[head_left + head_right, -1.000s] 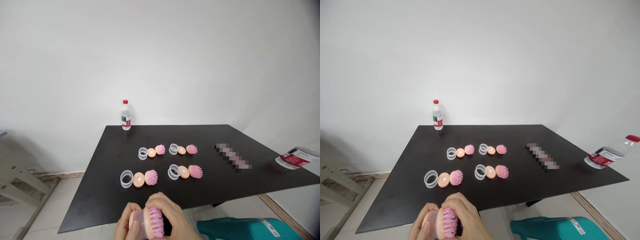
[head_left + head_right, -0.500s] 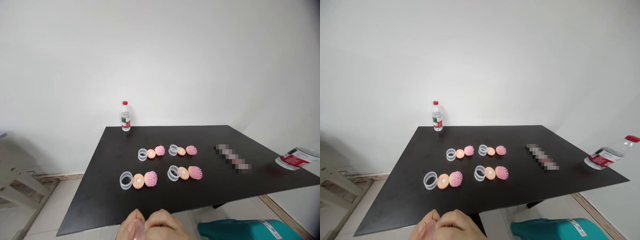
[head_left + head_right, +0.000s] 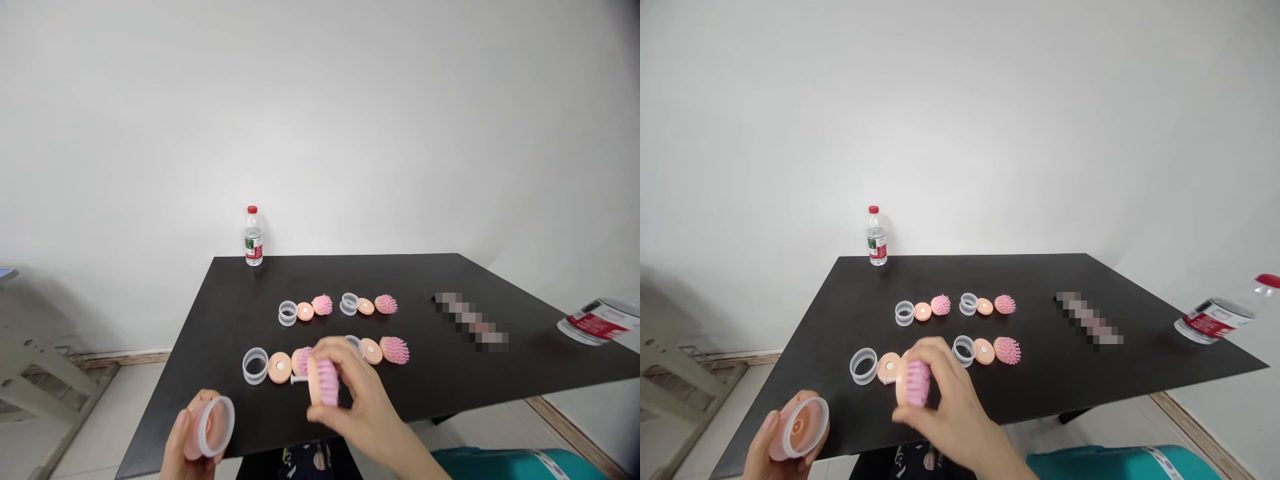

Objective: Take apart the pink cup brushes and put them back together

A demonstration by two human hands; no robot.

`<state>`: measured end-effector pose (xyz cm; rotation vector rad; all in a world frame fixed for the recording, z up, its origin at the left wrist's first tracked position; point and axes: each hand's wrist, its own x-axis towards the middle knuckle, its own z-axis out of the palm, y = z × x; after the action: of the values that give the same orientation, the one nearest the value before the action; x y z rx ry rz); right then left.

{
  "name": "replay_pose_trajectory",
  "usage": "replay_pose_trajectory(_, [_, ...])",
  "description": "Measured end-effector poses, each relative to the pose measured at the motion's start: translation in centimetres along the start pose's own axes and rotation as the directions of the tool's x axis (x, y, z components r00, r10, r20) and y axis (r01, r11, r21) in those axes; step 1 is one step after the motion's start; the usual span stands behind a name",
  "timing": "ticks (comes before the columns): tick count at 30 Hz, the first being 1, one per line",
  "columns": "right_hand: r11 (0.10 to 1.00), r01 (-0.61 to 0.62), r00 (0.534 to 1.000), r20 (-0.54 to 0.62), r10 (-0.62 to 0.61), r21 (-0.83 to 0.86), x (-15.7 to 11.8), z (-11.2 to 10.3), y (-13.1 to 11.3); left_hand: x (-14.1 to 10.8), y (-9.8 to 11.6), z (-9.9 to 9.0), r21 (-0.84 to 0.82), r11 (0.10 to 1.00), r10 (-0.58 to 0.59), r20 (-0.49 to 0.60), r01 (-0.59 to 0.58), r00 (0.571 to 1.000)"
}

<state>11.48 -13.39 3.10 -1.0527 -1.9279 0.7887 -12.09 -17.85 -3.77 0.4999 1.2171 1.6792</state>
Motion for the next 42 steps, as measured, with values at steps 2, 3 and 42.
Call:
replay_pose_trajectory(2, [0.999,-0.043,0.999,-0.005,0.043,0.024,3.0,0.5,-0.1,1.5,0.0,-0.6,0.006,1.0,0.027,-0.006,-0.027,1.0])
replay_pose_trajectory(3, [0.999,-0.052,0.999,0.013,0.052,0.011,4.5,1.0,-0.2,2.1,0.0,-1.0,0.01,0.999,0.036,-0.014,-0.035,0.999])
replay_pose_trajectory(42, [0.981,0.159,0.956,0.267,-0.125,-0.109,10.7,6.7,-0.7,1.9,0.0,-0.9,0.182,0.944,0.279,0.005,-0.275,0.96])
